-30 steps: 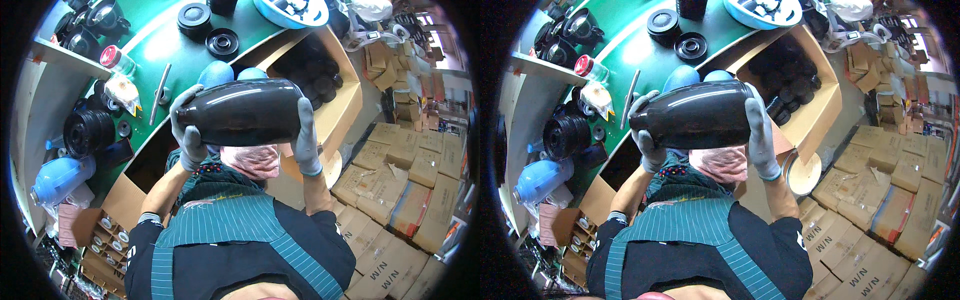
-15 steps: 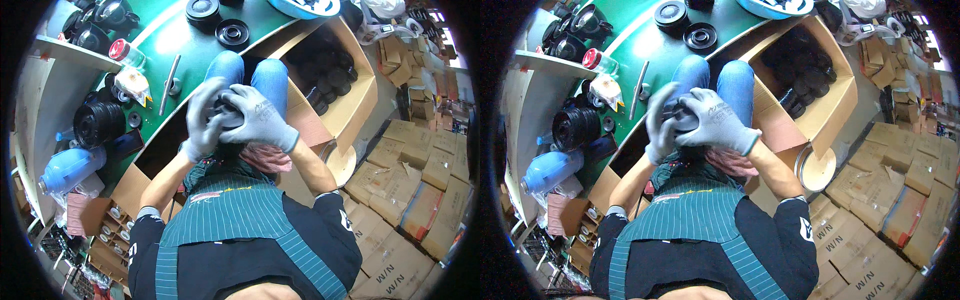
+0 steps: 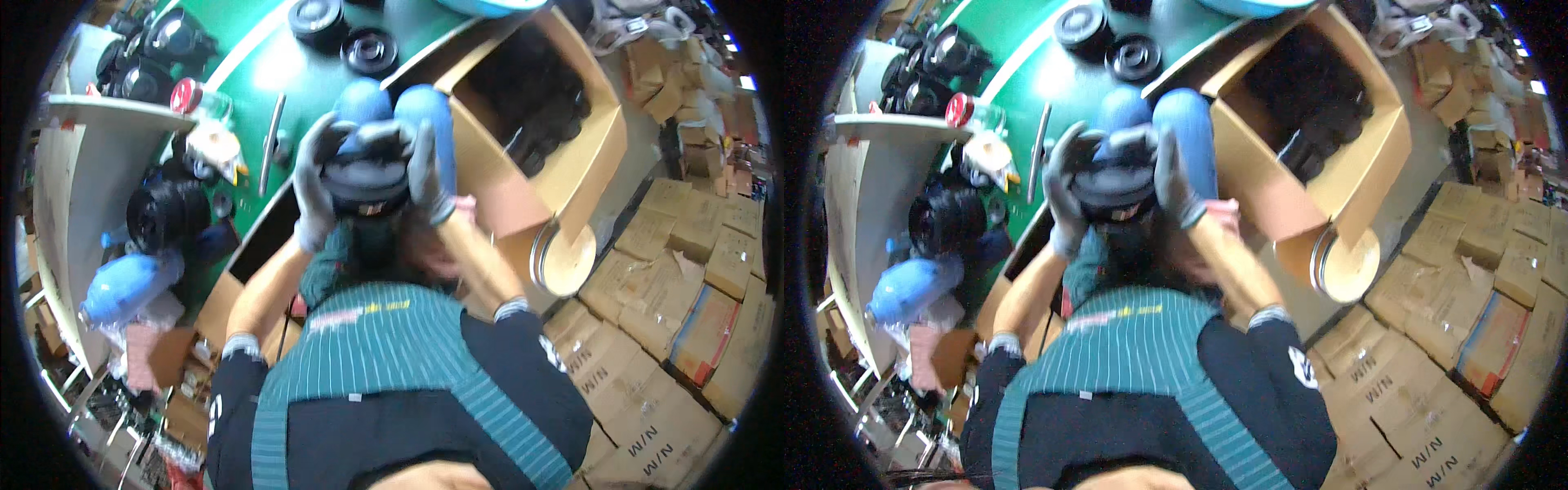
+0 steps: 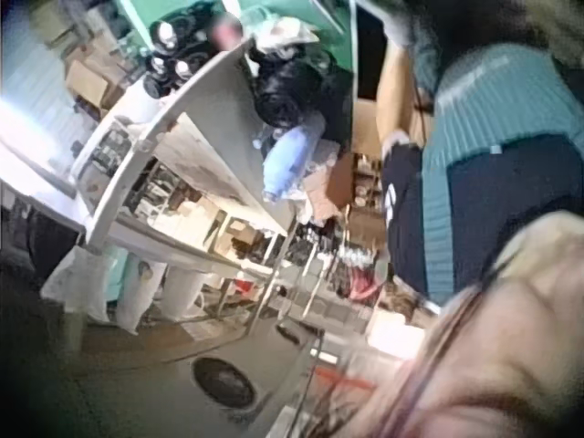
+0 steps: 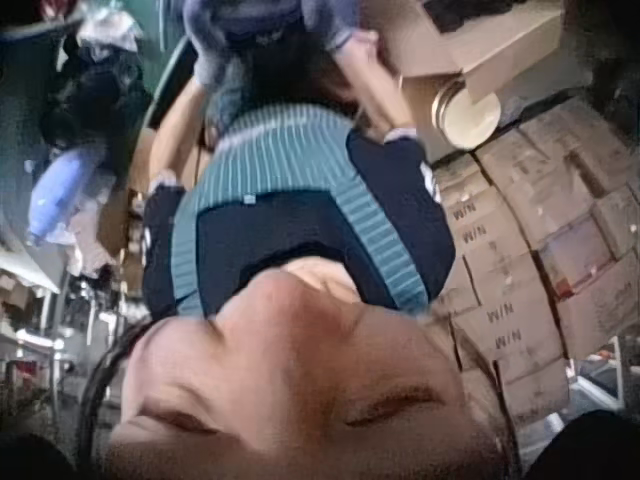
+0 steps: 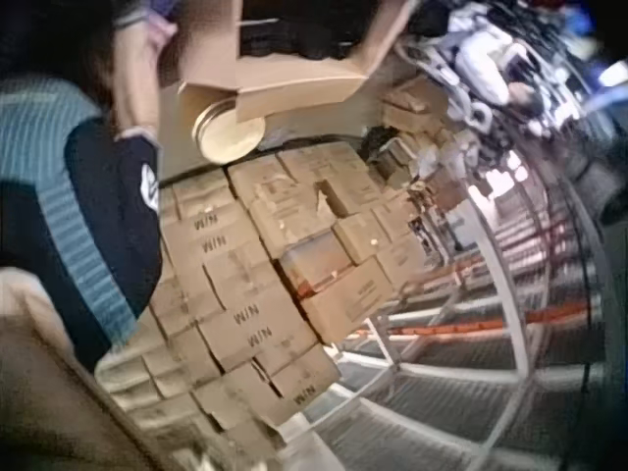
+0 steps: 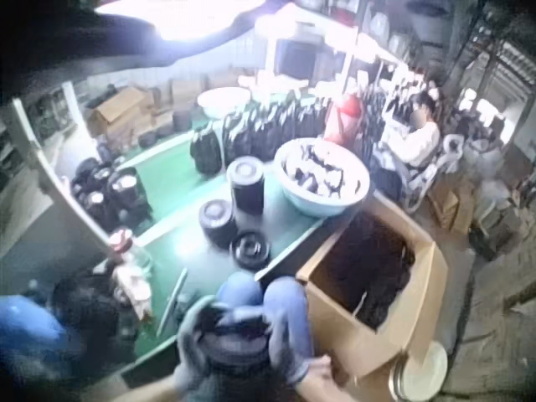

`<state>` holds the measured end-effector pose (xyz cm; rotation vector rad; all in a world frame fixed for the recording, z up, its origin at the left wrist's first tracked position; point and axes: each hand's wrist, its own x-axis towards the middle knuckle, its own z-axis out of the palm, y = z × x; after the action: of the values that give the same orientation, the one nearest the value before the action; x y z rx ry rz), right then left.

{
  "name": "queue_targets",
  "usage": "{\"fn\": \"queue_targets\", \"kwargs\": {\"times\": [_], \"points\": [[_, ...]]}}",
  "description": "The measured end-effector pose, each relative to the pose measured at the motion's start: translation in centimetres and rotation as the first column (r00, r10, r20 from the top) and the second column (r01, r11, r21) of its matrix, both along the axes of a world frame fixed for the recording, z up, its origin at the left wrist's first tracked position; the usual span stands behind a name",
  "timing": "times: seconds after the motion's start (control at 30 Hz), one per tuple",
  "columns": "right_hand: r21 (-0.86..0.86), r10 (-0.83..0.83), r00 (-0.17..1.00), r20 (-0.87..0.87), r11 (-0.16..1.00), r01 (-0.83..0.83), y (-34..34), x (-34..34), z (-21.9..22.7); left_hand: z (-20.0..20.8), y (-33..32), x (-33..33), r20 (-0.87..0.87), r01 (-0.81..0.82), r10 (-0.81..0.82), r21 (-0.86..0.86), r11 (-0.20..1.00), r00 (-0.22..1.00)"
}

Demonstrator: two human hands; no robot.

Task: The person repeatedly picks up black kettle bodies and circular lids, wipes the rims with a cloth, and uses a metal rod to press the lids onto the kettle bodies. The person handles the items one at a time and places the assembled units on the table.

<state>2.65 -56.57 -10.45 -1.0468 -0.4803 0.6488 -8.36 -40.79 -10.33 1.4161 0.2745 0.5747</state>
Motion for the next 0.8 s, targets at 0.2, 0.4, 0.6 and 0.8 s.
{"fn": "queue_targets", "kwargs": {"times": [0.2,0.4,0.6,0.8], "points": [[-0.066,-0.019,0.975,0.222,0.997,0.035,-0.1,0.8,1.6,3.4,2.7,3.3,-0.291,-0.127,0.034,-0.305,0.944,0.956],[-0.254,0.018,0.788,0.616,0.951,0.177,-3.7,0.9,8.6,0.8,11.4,9.3,-0.274,-0.195,-0.019,-0.731,0.654,0.961],[-0.345,0.351,0.326,0.878,0.935,-0.079,-5.2,-2.4,26.0,-6.8,17.9,14.4,-0.431,-0.482,0.265,-0.541,0.689,0.863],[-0.537,0.540,0.075,0.839,0.842,-0.053,-4.6,-5.7,31.8,-9.2,18.1,19.1,-0.481,-0.719,0.614,-0.050,0.693,0.626]]}}
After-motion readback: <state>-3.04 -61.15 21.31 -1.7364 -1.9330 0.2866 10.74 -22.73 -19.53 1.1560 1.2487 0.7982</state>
